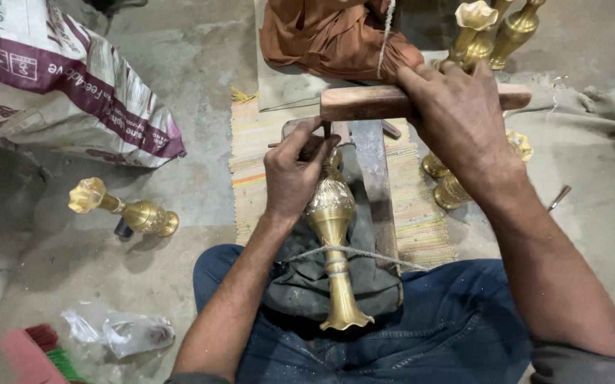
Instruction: The person sits cross-legged on the floor with a brass lamp clamped in a cloth-covered holder on their lap. They hold a chisel against the lamp's decorative surface and strike it with a wooden mallet to engrave patterns, periodically rotating the lamp and repositioning the chisel to work new areas.
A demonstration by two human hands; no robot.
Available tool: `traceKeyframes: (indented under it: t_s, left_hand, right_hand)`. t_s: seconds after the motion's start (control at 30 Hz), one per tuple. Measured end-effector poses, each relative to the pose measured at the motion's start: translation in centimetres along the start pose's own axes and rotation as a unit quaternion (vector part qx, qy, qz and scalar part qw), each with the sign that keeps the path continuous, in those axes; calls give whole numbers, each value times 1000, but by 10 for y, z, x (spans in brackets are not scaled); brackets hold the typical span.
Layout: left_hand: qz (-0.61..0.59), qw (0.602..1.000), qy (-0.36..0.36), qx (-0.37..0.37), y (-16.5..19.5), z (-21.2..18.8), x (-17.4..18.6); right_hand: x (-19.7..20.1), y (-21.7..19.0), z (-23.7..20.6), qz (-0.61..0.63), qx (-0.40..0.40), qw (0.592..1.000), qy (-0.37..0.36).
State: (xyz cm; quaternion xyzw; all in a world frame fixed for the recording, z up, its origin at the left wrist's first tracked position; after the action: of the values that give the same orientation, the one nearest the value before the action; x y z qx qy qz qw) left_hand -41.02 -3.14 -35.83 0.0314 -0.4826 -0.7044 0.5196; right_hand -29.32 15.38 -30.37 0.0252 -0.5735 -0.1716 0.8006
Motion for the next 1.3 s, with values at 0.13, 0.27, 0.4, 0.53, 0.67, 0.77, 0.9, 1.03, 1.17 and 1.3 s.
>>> traceKeyframes:
  t_s: [0.13,0.27,0.4,0.53,0.67,0.77,0.9,1.03,1.17,1.3]
  left_hand:
    - [-2,1000,10,-8,15,2,7]
    - [-7,1000,-3,-6,24,3,11]
    - [0,1000,-5,-18,28,1,14]
    - [2,999,-4,-38,29,-1,14]
    - [20,999,-11,-24,28,2,11]
    - [28,999,-12,-17,30,3,8]
    - [7,1000,-7,-13,28,0,5]
    - [-1,1000,-13,-7,22,-1,2]
    - [0,1000,4,-19,19,-2,0]
    - [5,1000,-3,10,18,-2,0]
  right_hand:
    - [-1,0,2,88,-14,996,-21]
    - [-1,-3,2,77,-5,997,3]
    - [0,-1,-2,150,-32,988,-7]
    - [4,-1,-7,171,-33,985,4]
    - [4,-2,-9,96,-24,995,0]
    - [3,0,-11,78,-23,997,-6]
    - [-3,4,-10,97,-47,992,-64]
    - [-1,3,-9,78,-39,996,-27]
    - [1,3,-10,82,-27,996,-20]
    - [-4,5,-5,115,-62,986,-101]
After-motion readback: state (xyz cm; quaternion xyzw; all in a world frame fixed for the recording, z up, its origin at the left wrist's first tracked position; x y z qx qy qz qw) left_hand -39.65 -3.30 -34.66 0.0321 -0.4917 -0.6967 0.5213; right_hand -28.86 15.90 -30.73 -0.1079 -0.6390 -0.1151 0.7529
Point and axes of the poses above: each hand's wrist, its own z-axis towards the middle knuckle, its own x-axis out of the back of the hand, y = z × x, the point moved 4 cm from there along z, towards the middle knuckle, and after that the axes turned 10 degrees about -y, right-handed, at the moved point
